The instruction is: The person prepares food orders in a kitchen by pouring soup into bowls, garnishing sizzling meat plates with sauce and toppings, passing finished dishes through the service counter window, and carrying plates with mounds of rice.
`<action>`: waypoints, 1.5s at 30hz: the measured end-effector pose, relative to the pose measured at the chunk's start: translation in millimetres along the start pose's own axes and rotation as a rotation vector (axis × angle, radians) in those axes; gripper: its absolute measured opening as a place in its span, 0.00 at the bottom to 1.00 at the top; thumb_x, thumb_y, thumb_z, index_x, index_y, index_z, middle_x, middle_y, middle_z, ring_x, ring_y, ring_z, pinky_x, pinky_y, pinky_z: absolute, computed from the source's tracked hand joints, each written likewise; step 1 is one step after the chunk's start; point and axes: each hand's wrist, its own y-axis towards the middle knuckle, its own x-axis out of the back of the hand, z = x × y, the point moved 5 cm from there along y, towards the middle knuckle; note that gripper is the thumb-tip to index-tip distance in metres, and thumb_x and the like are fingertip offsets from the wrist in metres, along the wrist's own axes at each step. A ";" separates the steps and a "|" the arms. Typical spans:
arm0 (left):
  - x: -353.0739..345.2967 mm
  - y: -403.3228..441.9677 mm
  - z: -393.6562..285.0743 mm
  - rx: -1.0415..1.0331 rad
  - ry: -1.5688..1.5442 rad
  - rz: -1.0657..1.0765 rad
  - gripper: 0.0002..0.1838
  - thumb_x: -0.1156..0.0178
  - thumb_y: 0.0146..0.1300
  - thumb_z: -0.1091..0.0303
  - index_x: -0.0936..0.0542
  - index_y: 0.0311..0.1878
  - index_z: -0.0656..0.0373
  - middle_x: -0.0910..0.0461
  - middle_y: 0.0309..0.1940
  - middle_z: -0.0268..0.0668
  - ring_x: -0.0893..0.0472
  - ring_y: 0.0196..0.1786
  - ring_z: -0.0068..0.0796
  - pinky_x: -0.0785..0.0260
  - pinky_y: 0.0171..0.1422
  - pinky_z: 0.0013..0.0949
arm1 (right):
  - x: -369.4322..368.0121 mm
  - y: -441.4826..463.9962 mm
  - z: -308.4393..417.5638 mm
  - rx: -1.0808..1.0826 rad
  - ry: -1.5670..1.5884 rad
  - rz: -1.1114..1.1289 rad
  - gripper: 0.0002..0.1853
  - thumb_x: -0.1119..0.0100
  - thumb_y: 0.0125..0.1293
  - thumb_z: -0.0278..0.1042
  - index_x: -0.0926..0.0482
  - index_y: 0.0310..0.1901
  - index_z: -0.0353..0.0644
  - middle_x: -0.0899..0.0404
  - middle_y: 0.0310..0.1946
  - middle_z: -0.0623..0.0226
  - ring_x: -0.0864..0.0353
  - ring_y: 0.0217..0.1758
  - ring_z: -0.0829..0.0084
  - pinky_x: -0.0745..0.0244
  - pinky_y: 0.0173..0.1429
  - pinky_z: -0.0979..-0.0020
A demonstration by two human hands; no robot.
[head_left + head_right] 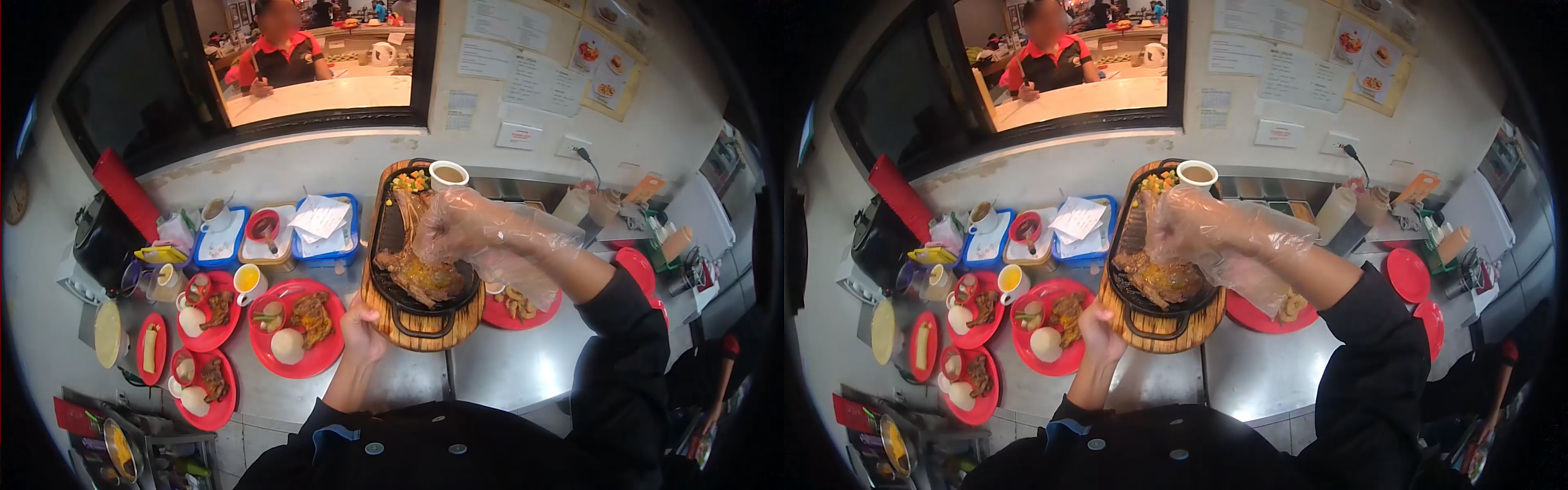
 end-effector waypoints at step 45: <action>36.7 261.2 -187.4 -0.408 0.028 0.142 0.25 0.47 0.46 0.73 0.27 0.53 0.59 0.22 0.46 0.37 0.22 0.48 0.32 0.28 0.54 0.36 | -1.9 -108.9 -121.2 -0.138 1.235 -0.969 0.06 0.39 0.54 0.21 0.23 0.35 0.34 0.21 0.34 0.62 0.19 0.40 0.74 0.22 0.43 0.78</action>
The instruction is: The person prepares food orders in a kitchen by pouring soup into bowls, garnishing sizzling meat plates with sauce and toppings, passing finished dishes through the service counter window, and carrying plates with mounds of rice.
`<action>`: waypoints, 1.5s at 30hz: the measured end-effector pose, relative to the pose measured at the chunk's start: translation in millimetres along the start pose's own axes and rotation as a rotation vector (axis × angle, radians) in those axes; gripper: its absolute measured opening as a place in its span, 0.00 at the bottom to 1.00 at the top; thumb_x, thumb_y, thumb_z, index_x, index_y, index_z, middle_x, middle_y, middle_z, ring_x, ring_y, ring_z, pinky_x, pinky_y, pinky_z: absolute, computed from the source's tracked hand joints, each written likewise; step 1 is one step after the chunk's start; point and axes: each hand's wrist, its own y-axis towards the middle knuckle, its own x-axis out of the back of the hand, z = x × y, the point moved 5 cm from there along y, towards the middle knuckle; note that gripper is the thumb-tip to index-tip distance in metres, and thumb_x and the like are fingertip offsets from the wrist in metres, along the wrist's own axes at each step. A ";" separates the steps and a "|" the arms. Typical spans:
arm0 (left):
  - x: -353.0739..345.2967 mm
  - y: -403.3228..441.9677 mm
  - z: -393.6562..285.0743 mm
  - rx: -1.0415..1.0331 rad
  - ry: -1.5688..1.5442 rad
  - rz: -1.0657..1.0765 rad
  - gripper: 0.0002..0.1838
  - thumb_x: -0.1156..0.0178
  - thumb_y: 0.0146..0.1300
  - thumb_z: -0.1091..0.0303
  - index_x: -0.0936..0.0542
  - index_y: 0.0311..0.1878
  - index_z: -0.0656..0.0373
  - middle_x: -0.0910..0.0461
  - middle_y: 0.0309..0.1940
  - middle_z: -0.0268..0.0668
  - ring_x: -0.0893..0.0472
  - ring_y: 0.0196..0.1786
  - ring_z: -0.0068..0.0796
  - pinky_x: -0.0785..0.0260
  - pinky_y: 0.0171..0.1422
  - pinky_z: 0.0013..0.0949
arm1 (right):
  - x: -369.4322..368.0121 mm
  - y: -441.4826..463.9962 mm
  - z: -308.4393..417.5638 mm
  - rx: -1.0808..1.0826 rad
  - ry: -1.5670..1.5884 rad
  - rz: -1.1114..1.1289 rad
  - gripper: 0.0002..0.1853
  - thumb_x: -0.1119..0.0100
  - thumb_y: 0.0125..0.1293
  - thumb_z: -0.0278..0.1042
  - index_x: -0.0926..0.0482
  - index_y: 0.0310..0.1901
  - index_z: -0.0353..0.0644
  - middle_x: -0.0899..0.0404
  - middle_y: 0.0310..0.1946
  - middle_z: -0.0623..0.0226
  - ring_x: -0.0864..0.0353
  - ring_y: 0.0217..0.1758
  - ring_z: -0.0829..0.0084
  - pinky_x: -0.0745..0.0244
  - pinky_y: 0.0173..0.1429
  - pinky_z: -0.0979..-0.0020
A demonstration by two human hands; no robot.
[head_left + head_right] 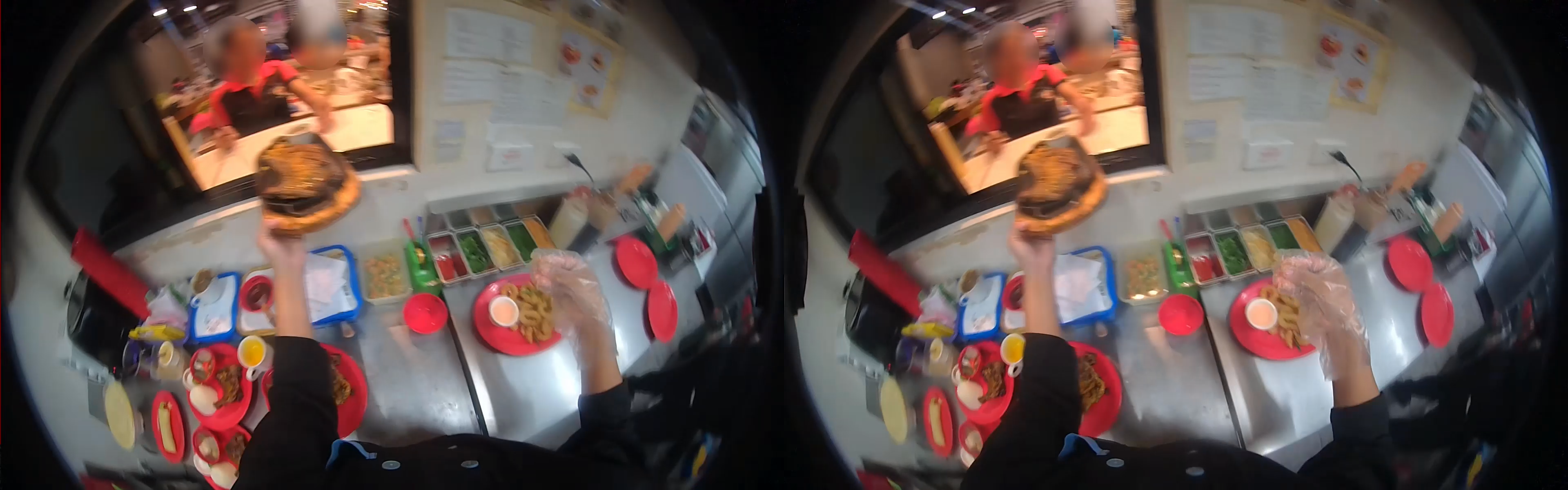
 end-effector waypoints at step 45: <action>78.6 -251.5 181.2 0.626 1.172 -0.221 0.17 0.49 0.59 0.77 0.36 0.51 0.70 0.21 0.25 0.52 0.19 0.19 0.42 0.25 0.16 0.37 | 156.6 -96.5 -48.2 0.403 -0.893 -0.773 0.13 0.41 0.59 0.33 0.20 0.41 0.32 0.18 0.33 0.59 0.20 0.33 0.74 0.26 0.42 0.70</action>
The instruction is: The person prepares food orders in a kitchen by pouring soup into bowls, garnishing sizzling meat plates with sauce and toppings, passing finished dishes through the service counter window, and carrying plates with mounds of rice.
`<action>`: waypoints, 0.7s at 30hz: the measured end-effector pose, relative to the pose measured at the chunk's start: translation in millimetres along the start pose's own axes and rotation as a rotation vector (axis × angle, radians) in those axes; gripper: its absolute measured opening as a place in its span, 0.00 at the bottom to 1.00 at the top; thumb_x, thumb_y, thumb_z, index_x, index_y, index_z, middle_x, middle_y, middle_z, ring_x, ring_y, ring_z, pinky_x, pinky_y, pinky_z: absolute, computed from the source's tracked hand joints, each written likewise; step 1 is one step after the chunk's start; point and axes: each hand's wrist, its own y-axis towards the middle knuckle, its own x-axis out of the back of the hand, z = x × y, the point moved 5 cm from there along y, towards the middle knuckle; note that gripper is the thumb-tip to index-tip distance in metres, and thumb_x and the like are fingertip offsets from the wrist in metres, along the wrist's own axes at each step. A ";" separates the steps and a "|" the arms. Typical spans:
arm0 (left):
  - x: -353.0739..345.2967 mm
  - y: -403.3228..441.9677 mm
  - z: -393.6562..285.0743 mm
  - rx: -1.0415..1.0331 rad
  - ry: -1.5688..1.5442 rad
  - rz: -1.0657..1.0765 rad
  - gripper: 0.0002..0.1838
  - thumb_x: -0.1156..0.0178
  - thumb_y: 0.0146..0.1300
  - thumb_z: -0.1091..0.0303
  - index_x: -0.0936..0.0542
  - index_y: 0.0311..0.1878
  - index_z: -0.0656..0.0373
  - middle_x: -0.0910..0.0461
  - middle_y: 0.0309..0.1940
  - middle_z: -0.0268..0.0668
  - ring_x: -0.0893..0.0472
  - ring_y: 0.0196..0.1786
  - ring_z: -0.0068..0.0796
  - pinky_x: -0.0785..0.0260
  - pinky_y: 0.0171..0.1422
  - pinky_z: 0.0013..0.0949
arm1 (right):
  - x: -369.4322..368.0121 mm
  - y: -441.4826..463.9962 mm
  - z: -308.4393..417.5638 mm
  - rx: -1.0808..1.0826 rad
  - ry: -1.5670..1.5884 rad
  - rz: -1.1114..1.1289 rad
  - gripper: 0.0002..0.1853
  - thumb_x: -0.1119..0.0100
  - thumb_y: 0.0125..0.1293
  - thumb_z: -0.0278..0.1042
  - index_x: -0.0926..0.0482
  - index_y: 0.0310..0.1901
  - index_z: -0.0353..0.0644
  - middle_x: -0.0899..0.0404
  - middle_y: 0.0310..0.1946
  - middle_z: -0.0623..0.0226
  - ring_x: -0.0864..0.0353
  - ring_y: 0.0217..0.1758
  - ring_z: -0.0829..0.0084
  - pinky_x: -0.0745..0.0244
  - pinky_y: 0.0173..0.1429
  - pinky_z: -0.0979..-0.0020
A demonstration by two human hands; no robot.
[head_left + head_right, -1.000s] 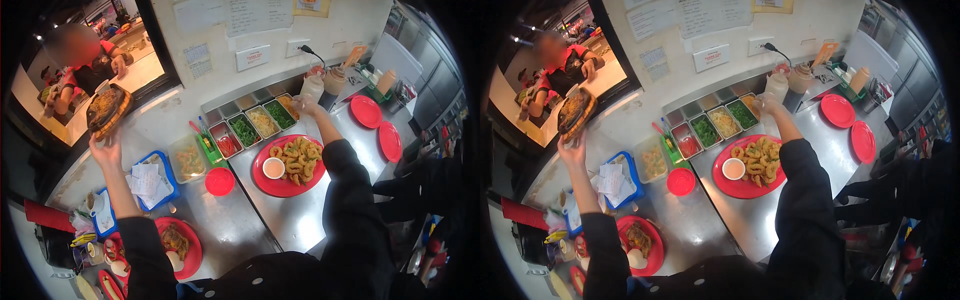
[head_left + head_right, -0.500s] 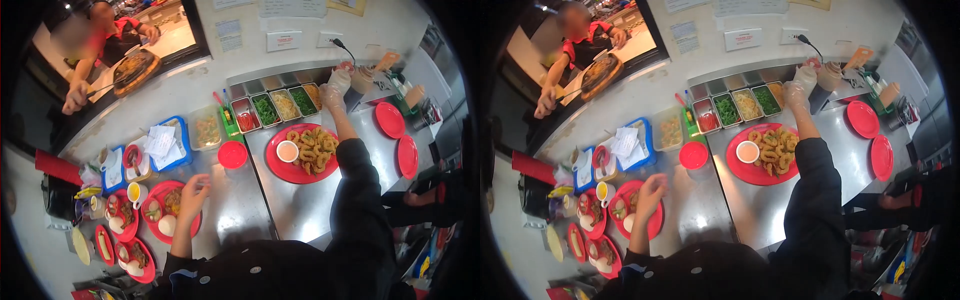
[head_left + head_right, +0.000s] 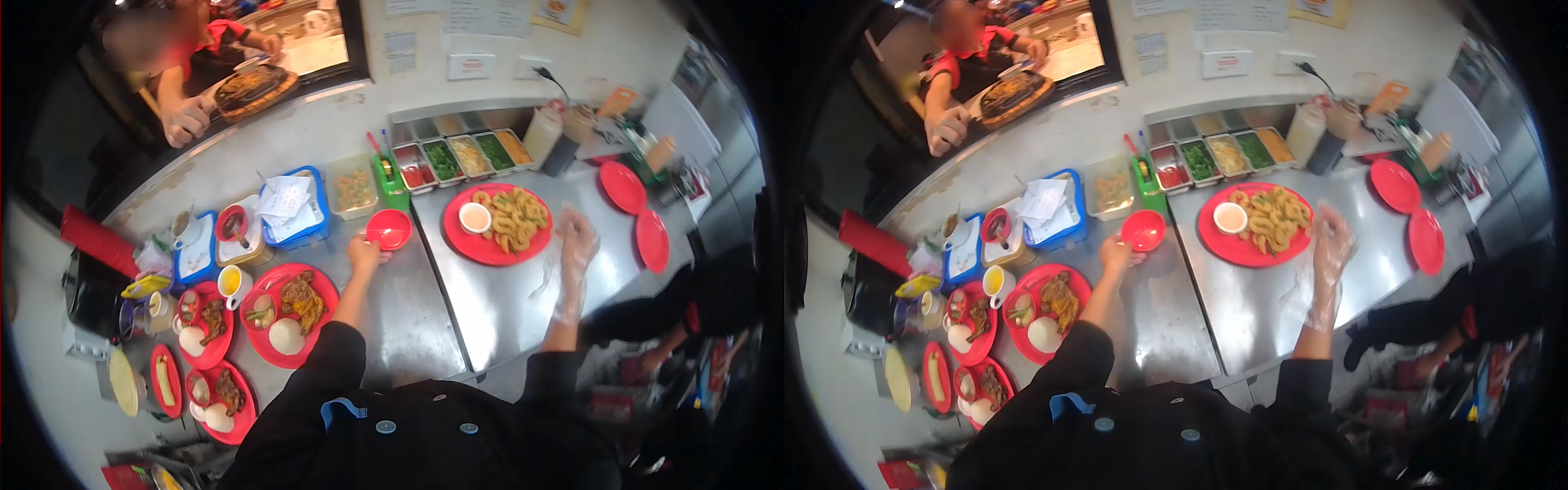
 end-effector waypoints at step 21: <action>-18.3 -479.5 -47.4 -0.229 0.604 2.176 0.14 0.45 0.60 0.76 0.27 0.49 0.71 0.20 0.24 0.39 0.20 0.20 0.25 0.25 0.21 0.25 | 147.4 -667.8 -29.6 -1.134 -0.685 -0.180 0.24 0.37 0.49 0.56 0.18 0.33 0.39 0.19 0.36 0.51 0.20 0.43 0.52 0.26 0.47 0.54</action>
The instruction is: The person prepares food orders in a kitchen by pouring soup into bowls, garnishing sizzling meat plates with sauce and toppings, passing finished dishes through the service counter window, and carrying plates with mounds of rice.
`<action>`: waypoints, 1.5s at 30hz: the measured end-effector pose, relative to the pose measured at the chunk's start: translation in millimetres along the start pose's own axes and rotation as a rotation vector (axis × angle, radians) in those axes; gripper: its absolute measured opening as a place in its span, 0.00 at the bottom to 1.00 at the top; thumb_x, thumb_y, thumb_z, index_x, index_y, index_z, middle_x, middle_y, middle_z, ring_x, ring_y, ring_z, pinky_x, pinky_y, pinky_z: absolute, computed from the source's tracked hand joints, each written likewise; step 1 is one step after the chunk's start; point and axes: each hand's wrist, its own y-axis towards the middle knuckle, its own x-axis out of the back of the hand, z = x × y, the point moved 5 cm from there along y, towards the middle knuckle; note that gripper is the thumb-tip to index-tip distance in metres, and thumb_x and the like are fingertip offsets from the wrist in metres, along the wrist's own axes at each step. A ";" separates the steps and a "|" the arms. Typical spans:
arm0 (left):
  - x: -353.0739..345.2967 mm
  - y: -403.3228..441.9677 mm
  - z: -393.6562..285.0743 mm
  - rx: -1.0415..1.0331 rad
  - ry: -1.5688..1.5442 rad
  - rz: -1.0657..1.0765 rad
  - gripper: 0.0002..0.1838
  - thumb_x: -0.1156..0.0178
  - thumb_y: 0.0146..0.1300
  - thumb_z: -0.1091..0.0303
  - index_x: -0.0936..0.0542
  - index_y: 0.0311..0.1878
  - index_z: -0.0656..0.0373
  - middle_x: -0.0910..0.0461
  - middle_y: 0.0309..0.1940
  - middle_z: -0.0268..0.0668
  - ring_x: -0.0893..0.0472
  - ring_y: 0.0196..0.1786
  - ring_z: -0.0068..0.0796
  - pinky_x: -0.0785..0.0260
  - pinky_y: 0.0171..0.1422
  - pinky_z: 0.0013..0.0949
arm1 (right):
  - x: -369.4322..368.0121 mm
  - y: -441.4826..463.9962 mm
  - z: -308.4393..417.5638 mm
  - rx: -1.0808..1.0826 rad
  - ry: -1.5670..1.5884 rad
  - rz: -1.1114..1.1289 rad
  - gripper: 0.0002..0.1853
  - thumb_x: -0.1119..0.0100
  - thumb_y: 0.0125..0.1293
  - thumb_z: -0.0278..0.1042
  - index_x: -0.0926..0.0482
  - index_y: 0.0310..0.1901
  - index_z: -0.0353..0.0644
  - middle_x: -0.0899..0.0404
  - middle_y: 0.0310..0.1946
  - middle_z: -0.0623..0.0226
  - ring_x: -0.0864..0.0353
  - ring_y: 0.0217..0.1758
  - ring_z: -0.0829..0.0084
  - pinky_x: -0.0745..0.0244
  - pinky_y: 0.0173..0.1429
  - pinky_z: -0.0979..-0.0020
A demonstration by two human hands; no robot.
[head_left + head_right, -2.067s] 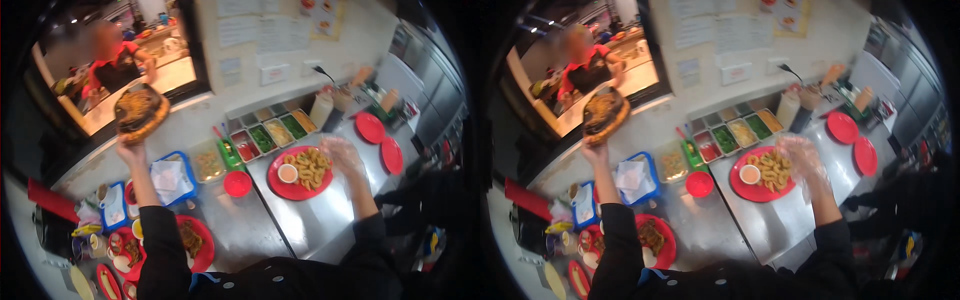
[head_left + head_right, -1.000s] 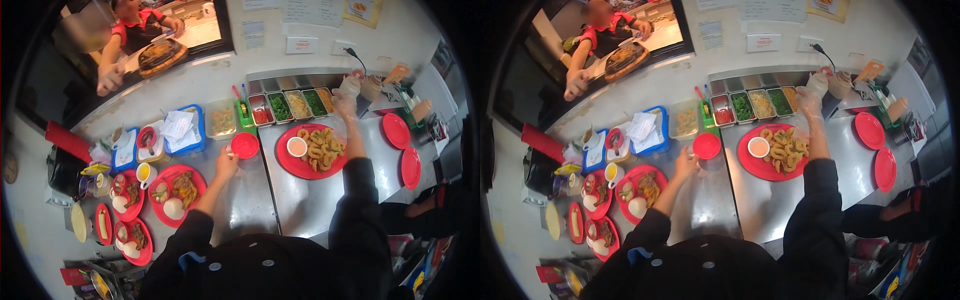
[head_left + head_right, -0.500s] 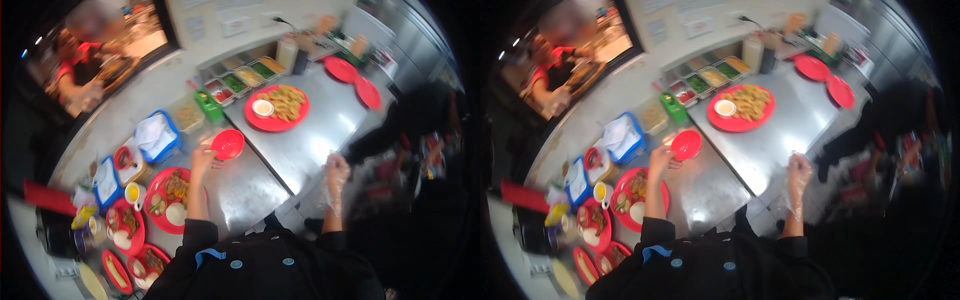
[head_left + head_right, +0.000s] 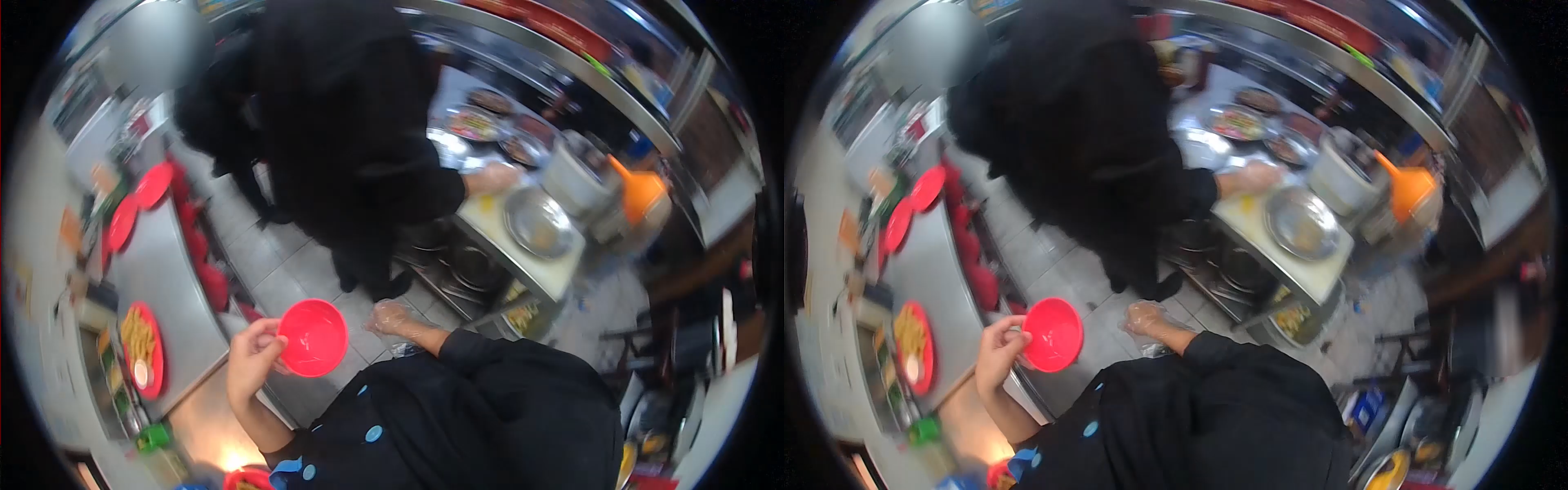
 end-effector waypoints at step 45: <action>-579.1 406.7 2.0 0.070 -0.082 0.322 0.16 0.51 0.62 0.77 0.36 0.52 0.70 0.21 0.27 0.53 0.17 0.23 0.41 0.21 0.24 0.37 | 160.2 -318.3 -449.2 -0.790 1.226 -0.982 0.07 0.51 0.60 0.28 0.28 0.38 0.34 0.30 0.17 0.69 0.29 0.12 0.77 0.33 0.15 0.75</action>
